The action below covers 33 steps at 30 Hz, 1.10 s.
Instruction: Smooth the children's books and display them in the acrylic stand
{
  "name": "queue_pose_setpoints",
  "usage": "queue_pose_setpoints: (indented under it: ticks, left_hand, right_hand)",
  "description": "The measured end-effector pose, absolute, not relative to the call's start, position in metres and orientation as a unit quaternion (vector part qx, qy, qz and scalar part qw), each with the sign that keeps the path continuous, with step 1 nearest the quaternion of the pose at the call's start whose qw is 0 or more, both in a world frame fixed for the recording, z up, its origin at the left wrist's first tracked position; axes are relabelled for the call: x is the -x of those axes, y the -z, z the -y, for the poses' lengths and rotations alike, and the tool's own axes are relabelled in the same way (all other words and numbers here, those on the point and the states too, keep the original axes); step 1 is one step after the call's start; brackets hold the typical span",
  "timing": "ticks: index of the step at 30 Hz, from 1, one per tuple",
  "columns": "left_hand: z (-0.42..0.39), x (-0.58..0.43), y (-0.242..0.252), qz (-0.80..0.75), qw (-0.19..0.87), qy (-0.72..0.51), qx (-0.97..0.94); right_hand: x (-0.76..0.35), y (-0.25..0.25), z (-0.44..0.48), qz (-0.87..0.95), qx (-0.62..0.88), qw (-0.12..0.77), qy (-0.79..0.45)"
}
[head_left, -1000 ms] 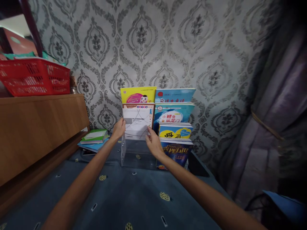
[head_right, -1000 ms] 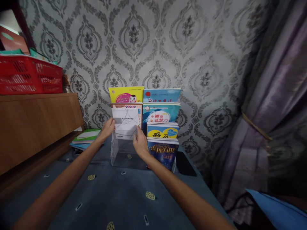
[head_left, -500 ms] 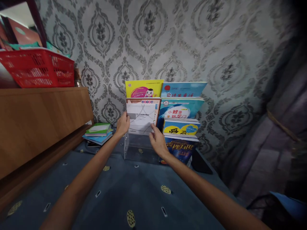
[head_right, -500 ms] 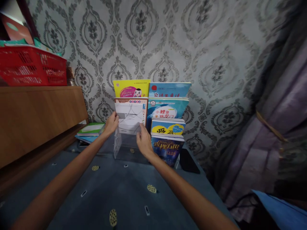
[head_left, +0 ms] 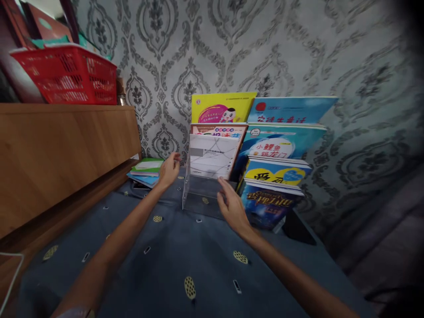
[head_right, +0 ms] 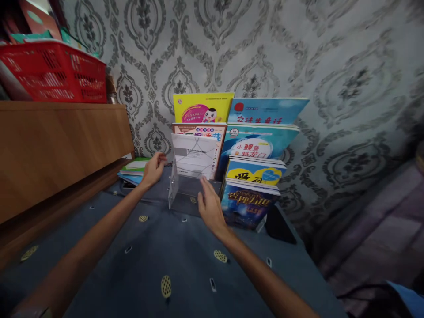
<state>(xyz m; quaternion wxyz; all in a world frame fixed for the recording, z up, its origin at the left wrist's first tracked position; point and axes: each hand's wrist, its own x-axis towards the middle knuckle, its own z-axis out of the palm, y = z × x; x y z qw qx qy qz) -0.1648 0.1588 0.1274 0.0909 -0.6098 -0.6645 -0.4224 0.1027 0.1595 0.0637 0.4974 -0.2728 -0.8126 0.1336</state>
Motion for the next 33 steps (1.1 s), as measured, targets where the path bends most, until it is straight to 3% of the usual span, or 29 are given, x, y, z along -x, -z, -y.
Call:
queue_pose_setpoints:
  ticks: [5, 14, 33]
  left_hand:
    - [-0.153, 0.231, -0.088, 0.793, 0.127, 0.247, 0.542]
    - [-0.15, 0.29, -0.055, 0.823, 0.118, 0.089, 0.549]
    - [-0.117, 0.279, -0.065, 0.77, 0.202, -0.004, 0.606]
  right_hand:
    - [-0.107, -0.018, -0.126, 0.827, 0.286, 0.453, -0.169]
    - [-0.111, 0.06, -0.105, 0.822, 0.337, 0.406, -0.214]
    - [-0.116, 0.065, -0.105, 0.806, 0.353, 0.402, -0.253]
